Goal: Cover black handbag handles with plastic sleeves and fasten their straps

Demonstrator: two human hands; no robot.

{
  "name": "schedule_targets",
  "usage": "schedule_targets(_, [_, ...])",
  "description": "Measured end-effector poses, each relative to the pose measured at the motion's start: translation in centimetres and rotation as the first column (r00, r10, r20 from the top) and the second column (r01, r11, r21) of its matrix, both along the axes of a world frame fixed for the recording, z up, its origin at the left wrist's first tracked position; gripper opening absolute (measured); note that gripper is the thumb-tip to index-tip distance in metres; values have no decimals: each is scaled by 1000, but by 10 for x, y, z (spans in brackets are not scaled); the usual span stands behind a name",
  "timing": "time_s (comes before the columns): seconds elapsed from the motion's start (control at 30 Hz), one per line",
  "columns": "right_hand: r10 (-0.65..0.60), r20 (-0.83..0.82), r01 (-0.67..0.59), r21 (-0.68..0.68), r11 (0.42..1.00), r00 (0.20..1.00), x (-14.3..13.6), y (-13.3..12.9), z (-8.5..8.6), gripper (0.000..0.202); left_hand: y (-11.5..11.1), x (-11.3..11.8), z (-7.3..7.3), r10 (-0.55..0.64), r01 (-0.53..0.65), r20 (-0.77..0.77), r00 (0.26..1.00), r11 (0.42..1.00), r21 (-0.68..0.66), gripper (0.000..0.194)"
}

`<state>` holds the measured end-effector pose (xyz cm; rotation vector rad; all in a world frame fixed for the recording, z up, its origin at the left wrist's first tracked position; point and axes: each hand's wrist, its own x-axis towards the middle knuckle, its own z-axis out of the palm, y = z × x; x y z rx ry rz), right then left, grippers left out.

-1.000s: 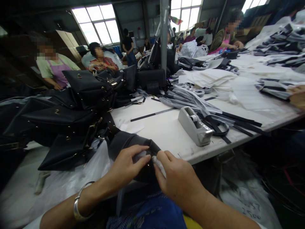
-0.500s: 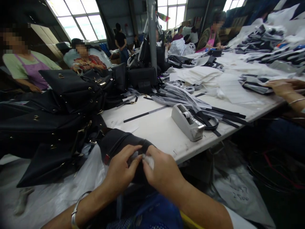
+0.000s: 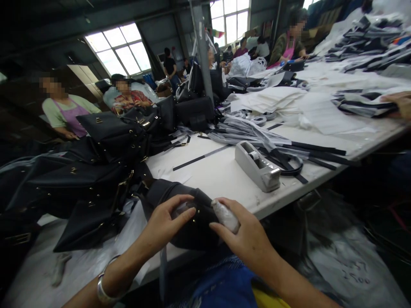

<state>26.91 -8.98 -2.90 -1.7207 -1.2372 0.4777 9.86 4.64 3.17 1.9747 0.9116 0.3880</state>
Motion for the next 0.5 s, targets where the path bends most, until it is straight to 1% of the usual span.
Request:
schedule_targets(0.07, [28,-15,-27,31,999,1000,-3,4,-3,49,-3,3,4,1,-1,-26,1000,1000,31,29])
schedule_targets(0.13, [48,-64,-46,31,998,997,-5,9,-3,41,-7,5,7,11,-7,-54,998,997,75,30])
schedule_targets(0.23, [85,-202,-88,-4,996,976,-3,16,1,32,-11,5,10,15,-5,-86,996,994,109,31])
schedule_targets(0.37, [142,-318,-144,18,989,937,1,22,-1,34,-13,2,9,21,-10,-98,995,993,114,31])
schedule_targets(0.5, [164,-407,-163,38,986,899,0,27,-8,34,-19,3,5,72,-56,-111,991,988,145,34])
